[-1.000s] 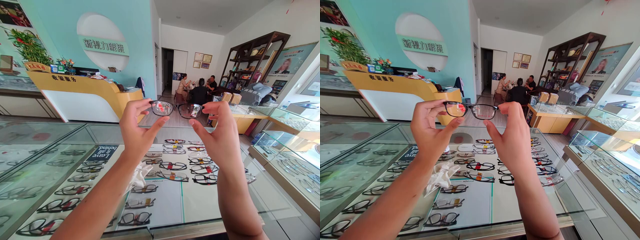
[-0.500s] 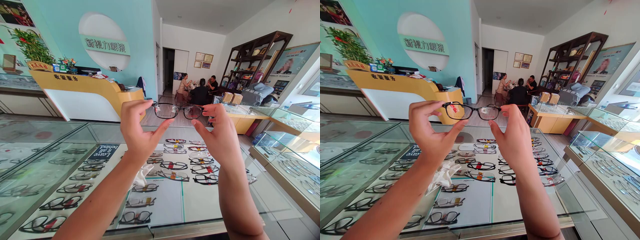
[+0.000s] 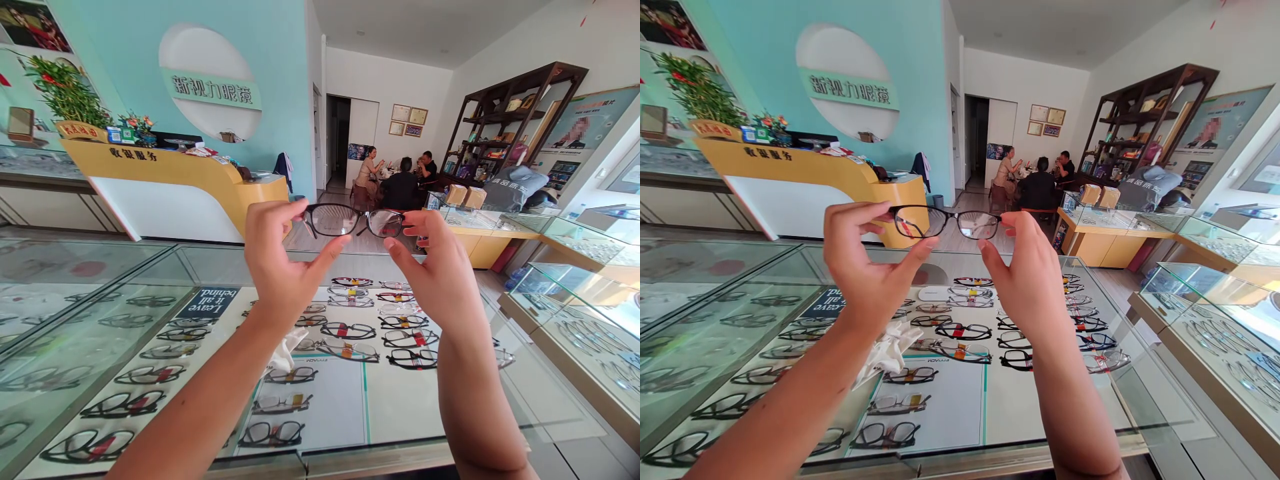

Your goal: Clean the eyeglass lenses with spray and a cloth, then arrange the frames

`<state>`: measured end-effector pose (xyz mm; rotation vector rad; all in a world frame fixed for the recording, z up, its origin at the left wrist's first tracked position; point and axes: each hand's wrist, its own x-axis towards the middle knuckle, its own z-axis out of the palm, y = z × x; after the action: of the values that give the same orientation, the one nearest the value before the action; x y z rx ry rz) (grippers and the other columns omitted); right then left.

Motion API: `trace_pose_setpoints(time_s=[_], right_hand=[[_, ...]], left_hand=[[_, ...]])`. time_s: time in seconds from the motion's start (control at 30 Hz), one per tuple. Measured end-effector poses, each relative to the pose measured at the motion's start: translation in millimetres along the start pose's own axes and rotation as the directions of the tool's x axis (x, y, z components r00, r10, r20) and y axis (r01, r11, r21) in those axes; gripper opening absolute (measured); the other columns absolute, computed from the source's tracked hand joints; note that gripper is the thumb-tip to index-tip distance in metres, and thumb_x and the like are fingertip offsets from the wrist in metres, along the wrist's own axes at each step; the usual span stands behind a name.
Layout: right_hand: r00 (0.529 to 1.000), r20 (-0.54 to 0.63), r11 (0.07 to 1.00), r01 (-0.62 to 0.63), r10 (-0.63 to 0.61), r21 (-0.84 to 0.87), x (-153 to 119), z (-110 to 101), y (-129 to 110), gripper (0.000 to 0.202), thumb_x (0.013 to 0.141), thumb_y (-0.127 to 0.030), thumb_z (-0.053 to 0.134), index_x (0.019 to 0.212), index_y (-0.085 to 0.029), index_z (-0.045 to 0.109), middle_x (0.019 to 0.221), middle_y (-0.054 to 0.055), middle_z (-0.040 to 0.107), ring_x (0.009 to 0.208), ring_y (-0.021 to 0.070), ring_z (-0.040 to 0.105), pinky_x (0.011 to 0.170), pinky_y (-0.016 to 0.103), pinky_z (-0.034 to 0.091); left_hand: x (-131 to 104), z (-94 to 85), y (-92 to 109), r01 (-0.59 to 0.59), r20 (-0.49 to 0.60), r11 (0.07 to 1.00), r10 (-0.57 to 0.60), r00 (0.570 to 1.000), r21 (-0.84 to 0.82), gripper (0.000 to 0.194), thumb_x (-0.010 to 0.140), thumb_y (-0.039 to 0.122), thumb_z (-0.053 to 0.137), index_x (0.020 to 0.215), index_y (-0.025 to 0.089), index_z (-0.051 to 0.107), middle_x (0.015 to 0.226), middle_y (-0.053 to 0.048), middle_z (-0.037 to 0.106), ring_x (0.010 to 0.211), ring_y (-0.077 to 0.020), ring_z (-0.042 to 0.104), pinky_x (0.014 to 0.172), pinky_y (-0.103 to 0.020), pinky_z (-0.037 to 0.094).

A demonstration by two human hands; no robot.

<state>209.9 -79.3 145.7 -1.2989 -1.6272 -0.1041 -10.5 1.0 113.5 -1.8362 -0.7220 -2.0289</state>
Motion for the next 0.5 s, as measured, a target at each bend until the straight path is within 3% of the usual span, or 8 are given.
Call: trace_pose_setpoints(time_s=[0.23,0.5], right_hand=[[0.999,-0.035,0.999,0.030,-0.029,0.029,-0.3,-0.9,-0.6,0.028,0.102,-0.041,0.068,0.125,-0.027,0.058,0.124,0.010,0.076,0.115,0.0300,0.074,0.092,0.050,0.060],[0.997,-0.061,0.999,0.041,-0.040,0.013,-0.4,-1.6,1.0,0.030,0.099,-0.037,0.070,0.125,-0.028,0.056,0.126,0.010,0.074,0.114,0.0301,0.075,0.090,0.050,0.061]], left_hand=[[-2.9,4.4,-9.9,0.075,0.032,0.996,-0.074,0.997,-0.042,0.062,0.082,0.054,0.096,0.133,0.039,0.066,0.113,-0.004,0.071,0.103,-0.0289,0.073,0.083,-0.048,0.059],[-2.2,5.8,-11.2,0.064,0.064,0.996,-0.060,0.996,-0.063,0.062,0.083,0.054,0.095,0.135,0.039,0.064,0.120,-0.005,0.073,0.110,-0.0298,0.074,0.084,-0.049,0.061]])
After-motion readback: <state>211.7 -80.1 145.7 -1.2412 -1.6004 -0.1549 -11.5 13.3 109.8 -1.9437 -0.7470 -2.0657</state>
